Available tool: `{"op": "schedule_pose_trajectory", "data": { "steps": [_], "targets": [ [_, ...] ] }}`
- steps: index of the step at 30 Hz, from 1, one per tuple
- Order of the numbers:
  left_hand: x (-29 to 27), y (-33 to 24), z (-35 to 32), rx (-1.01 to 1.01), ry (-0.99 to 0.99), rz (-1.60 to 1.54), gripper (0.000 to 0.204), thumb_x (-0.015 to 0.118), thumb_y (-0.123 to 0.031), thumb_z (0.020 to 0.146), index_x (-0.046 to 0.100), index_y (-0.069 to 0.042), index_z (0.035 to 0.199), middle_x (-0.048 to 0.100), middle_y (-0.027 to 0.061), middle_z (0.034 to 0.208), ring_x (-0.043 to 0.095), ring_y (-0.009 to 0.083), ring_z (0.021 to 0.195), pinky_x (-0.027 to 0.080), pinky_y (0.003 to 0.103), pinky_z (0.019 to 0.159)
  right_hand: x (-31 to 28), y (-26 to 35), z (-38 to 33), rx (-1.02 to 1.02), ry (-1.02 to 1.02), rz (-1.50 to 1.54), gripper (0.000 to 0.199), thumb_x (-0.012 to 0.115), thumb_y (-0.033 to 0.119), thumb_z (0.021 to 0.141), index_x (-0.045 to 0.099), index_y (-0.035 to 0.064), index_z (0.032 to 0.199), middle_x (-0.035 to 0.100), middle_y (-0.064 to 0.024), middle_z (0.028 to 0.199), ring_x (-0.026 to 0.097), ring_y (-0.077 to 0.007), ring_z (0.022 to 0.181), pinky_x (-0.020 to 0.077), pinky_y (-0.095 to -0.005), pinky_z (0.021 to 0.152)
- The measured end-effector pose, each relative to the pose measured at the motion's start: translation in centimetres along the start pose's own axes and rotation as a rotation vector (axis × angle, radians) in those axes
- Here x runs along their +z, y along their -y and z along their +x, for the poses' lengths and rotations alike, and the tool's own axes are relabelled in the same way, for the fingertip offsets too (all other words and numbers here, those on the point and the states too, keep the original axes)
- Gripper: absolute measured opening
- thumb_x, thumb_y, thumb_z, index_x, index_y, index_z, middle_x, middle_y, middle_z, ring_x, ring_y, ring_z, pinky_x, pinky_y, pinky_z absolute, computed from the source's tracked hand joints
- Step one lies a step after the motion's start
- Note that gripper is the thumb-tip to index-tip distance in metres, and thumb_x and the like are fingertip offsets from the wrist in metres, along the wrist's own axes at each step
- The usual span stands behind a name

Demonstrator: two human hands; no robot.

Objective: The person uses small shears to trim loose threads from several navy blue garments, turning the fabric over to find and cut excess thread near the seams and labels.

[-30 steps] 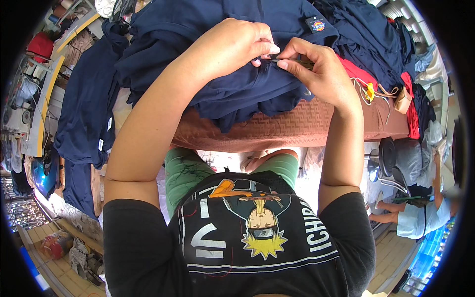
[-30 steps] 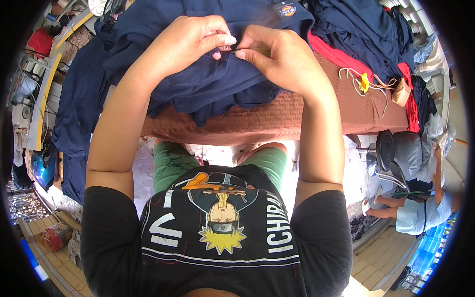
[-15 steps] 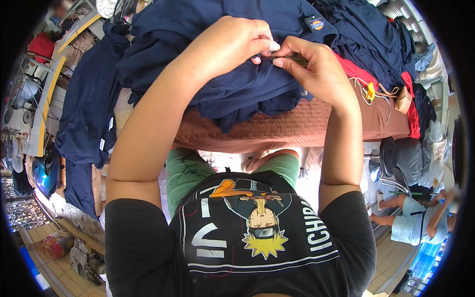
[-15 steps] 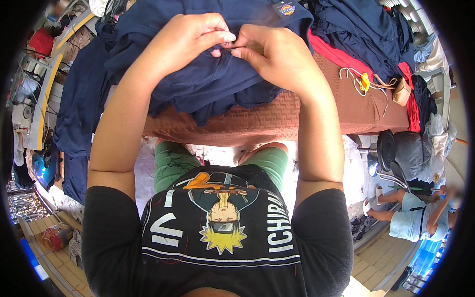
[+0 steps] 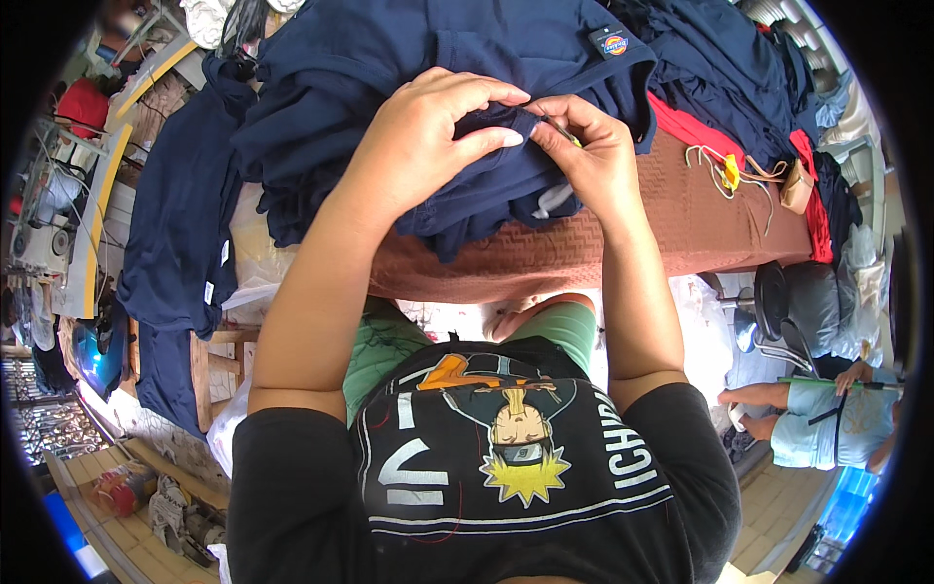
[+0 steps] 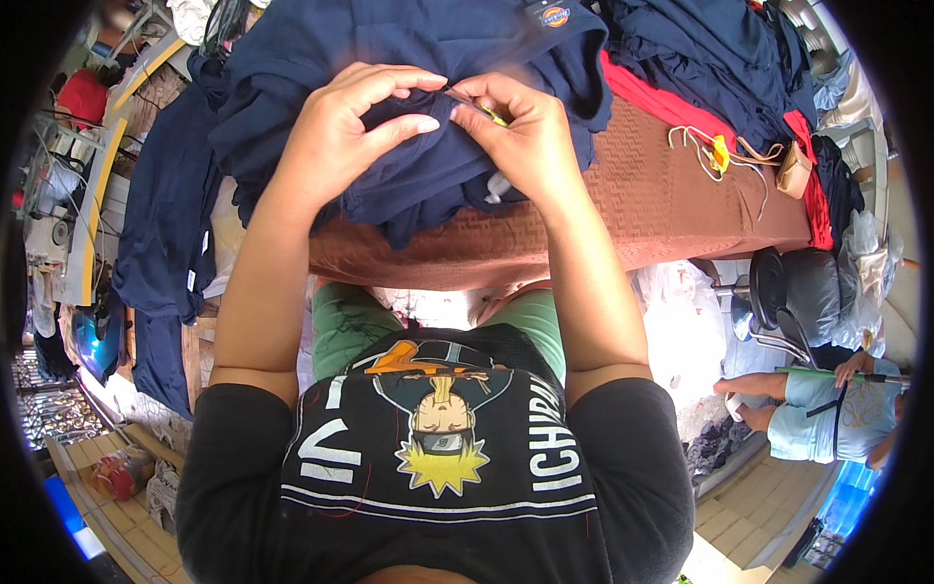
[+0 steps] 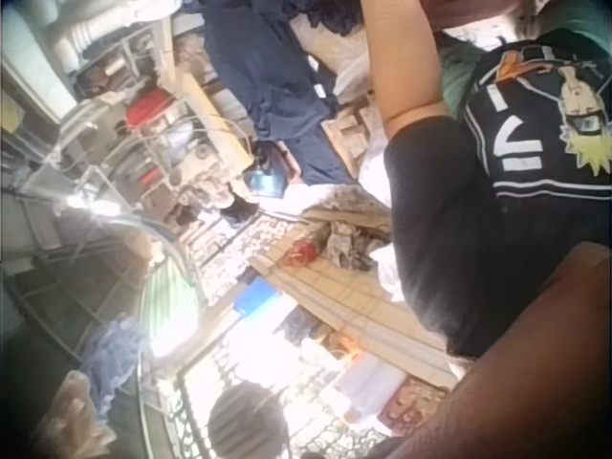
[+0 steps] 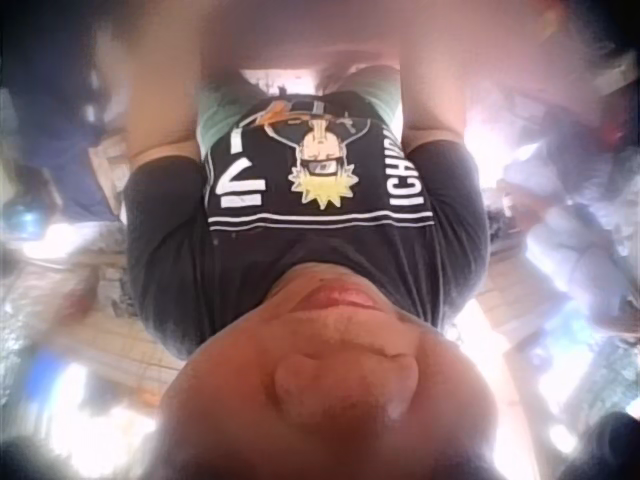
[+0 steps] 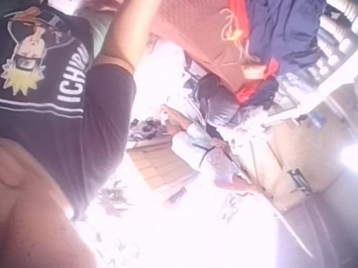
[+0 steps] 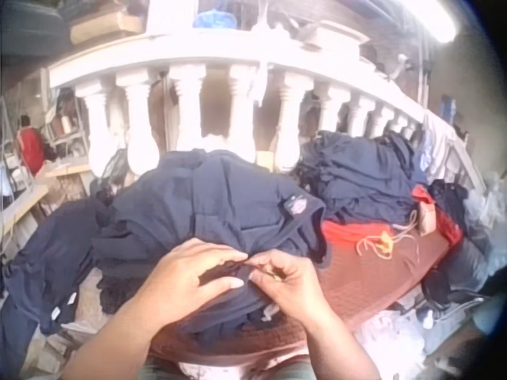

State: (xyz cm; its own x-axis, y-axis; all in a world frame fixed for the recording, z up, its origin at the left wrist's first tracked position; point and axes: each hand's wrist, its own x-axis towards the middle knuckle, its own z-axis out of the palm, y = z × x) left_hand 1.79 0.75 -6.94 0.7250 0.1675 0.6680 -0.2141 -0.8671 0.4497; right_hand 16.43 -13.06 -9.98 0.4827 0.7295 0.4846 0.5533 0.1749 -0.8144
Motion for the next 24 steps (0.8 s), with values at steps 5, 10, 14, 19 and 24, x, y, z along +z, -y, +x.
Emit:
{"op": "schedule_pose_trajectory", "data": {
  "steps": [5, 10, 14, 19, 24],
  "targets": [
    [0.7, -0.4, 0.1, -0.045, -0.04, 0.0, 0.035, 0.079, -0.014, 0.072, 0.07, -0.01, 0.106, 0.07, 0.0022, 0.097, 0.06, 0.0169, 0.086, 0.05, 0.03, 0.08, 0.2, 0.1, 0.0, 0.103, -0.007, 0.193, 0.014, 0.073, 0.008, 0.083, 0.07, 0.003, 0.096, 0.063, 0.0048, 0.075, 0.051, -0.0016, 0.07, 0.0426, -0.0188, 0.065],
    [0.9, -1.0, 0.6, -0.093, -0.027, 0.006, 0.026, 0.077, -0.016, 0.075, 0.071, -0.008, 0.099, 0.069, 0.0028, 0.09, 0.059, 0.0143, 0.076, 0.049, 0.027, 0.073, 0.0, 0.3, -0.1, 0.073, 0.024, 0.15, 0.01, 0.072, 0.008, 0.084, 0.069, 0.0019, 0.092, 0.065, 0.0042, 0.078, 0.053, -0.0015, 0.073, 0.044, -0.0194, 0.066],
    [0.1, -1.7, 1.1, -0.21, 0.062, -0.087, 0.015, 0.073, -0.014, 0.081, 0.072, -0.005, 0.092, 0.069, 0.0043, 0.084, 0.059, 0.0114, 0.069, 0.048, 0.025, 0.066, -0.3, 0.8, -0.4, 0.043, 0.051, 0.043, 0.011, 0.073, 0.007, 0.083, 0.069, 0.0016, 0.091, 0.064, 0.0039, 0.076, 0.052, -0.0016, 0.072, 0.0438, -0.0199, 0.065],
    [0.0, -1.7, 1.5, -0.18, 0.129, -0.088, 0.013, 0.07, -0.013, 0.085, 0.071, -0.002, 0.091, 0.068, 0.0045, 0.075, 0.059, 0.0088, 0.065, 0.048, 0.024, 0.064, -1.5, 1.0, -0.5, 0.069, 0.127, 0.034, 0.019, 0.077, 0.011, 0.079, 0.068, 0.0028, 0.094, 0.061, 0.0035, 0.074, 0.05, -0.0031, 0.068, 0.0434, -0.0215, 0.063],
    [-0.9, -1.6, 2.2, -0.354, 0.299, -0.194, 0.014, 0.067, -0.013, 0.088, 0.071, -0.001, 0.093, 0.067, 0.003, 0.074, 0.059, 0.0067, 0.068, 0.049, 0.023, 0.066, -4.1, 3.9, -0.4, -0.053, 0.174, -0.158, 0.028, 0.076, 0.017, 0.081, 0.063, 0.0051, 0.103, 0.058, -0.0018, 0.075, 0.051, -0.0085, 0.066, 0.0443, -0.0251, 0.062]
  ]
}}
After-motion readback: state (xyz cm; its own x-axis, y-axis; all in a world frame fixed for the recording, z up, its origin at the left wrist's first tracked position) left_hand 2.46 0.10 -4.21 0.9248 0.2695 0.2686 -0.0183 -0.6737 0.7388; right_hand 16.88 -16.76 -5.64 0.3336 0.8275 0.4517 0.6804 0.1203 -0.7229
